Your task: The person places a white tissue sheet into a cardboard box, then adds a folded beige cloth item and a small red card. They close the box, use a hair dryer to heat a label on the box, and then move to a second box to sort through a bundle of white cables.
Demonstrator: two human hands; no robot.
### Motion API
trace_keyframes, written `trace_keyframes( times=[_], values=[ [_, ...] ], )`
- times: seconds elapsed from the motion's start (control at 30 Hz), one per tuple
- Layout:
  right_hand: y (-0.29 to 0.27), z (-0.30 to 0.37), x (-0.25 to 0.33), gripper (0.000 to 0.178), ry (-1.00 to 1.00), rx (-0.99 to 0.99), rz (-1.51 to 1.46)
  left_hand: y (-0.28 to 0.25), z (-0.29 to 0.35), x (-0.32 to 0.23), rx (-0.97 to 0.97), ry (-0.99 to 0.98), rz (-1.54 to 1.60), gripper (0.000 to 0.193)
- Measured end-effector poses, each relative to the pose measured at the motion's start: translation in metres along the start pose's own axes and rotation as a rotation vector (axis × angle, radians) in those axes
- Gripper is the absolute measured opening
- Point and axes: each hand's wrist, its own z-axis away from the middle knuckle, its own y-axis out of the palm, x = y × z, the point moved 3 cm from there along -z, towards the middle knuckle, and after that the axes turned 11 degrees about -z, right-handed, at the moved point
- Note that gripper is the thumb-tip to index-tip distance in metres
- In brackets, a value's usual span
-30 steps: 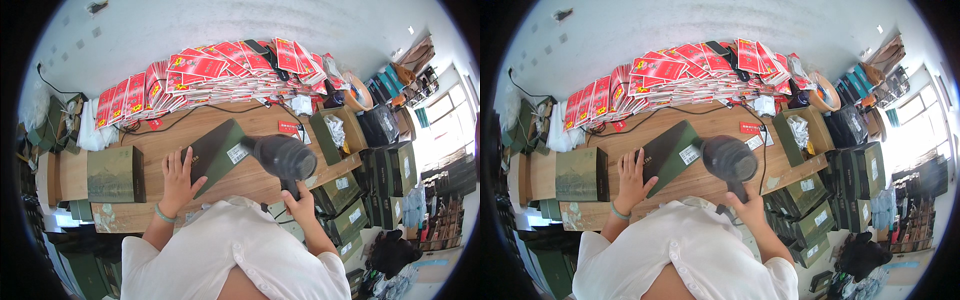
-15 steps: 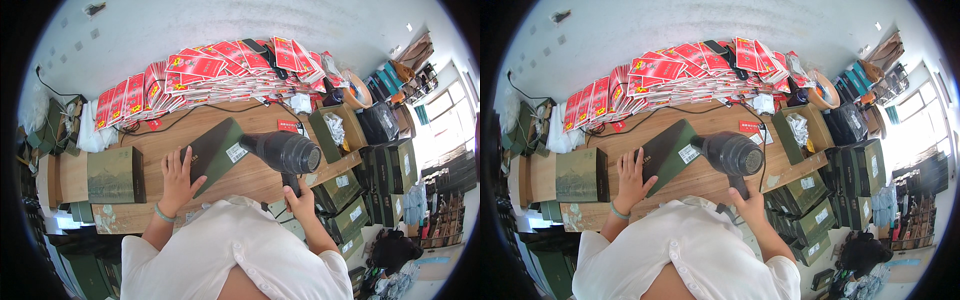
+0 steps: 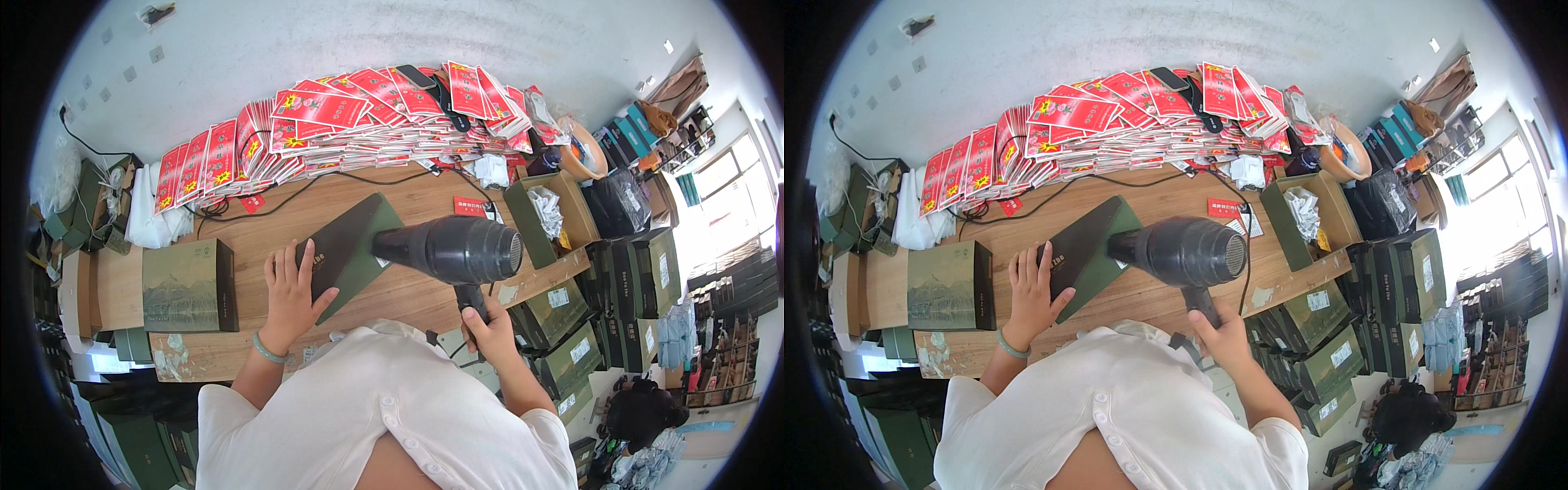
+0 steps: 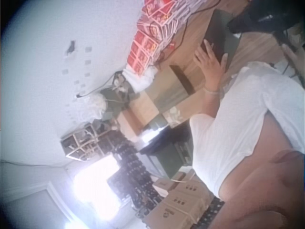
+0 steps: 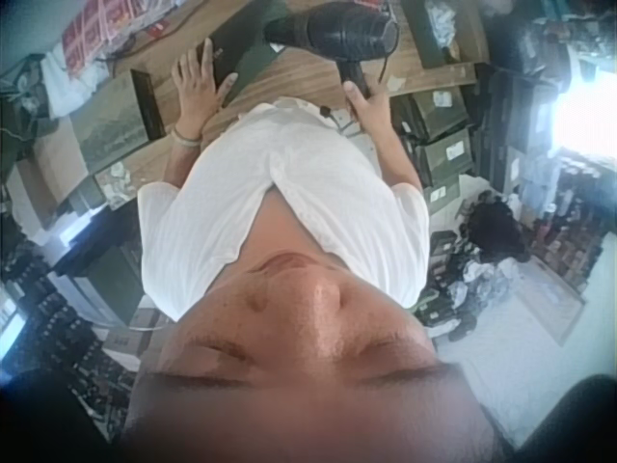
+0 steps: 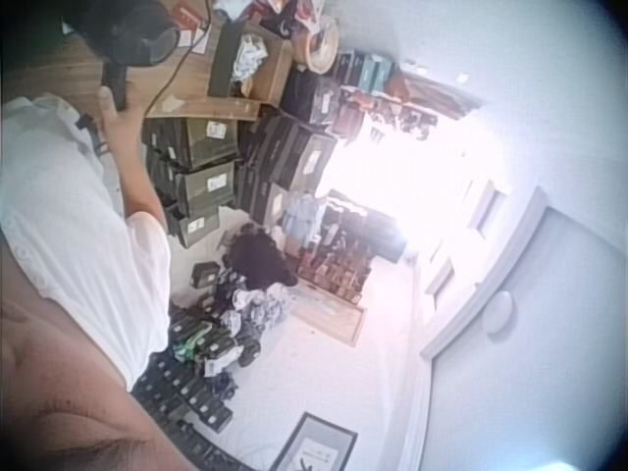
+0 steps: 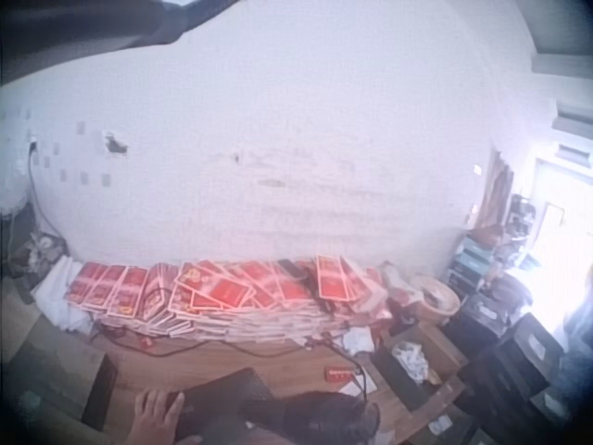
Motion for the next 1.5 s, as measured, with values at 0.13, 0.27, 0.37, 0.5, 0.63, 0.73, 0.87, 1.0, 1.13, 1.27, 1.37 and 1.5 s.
trace_keyframes(
  times=[0.13, 0.27, 0.37, 0.5, 0.63, 0.73, 0.87, 1.0, 1.13, 1.27, 1.37, 1.5],
  values=[
    [0.004, 0.002, 0.0, 0.046, -0.21, -0.026, 0.182, 0.0, -0.001, 0.0, -0.003, 0.0, 0.008, 0.084],
    [0.009, 0.006, 0.0, 0.045, -0.024, -0.007, 0.088, 0.0, -0.001, 0.001, -0.008, 0.005, 0.007, 0.084],
    [0.01, 0.005, -0.002, 0.045, -0.267, -0.032, 0.242, -0.001, 0.0, 0.001, -0.012, -0.008, 0.019, 0.084],
    [0.007, 0.007, -0.002, 0.042, -0.091, -0.009, 0.187, -0.001, -0.001, 0.001, -0.01, -0.003, 0.019, 0.083],
    [-0.003, 0.005, -0.024, 0.037, -0.249, 0.013, 0.227, -0.002, -0.001, 0.0, -0.011, -0.006, 0.015, 0.084],
    [0.0, 0.011, -0.018, 0.037, -0.293, 0.015, 0.244, -0.001, -0.001, 0.0, -0.013, -0.003, 0.017, 0.084],
    [-0.002, 0.017, -0.017, 0.038, -0.02, 0.019, 0.042, 0.0, -0.002, 0.0, -0.01, 0.001, -0.003, 0.084],
    [-0.006, 0.016, -0.028, 0.036, -0.249, -0.017, 0.222, 0.0, -0.001, 0.0, -0.014, -0.003, 0.004, 0.084],
    [-0.008, 0.024, -0.025, 0.038, -0.121, -0.026, 0.168, 0.0, -0.002, 0.0, -0.017, 0.002, 0.016, 0.084],
    [-0.013, 0.027, -0.022, 0.037, 0.068, 0.012, 0.083, 0.0, -0.002, 0.0, -0.014, 0.002, 0.019, 0.084],
    [-0.009, 0.026, -0.028, 0.037, -0.231, -0.041, 0.218, 0.0, -0.001, 0.0, -0.019, -0.005, 0.03, 0.084],
    [-0.014, 0.029, -0.023, 0.038, 0.047, -0.025, 0.08, -0.001, -0.001, 0.0, -0.017, 0.006, 0.024, 0.084]
  ],
)
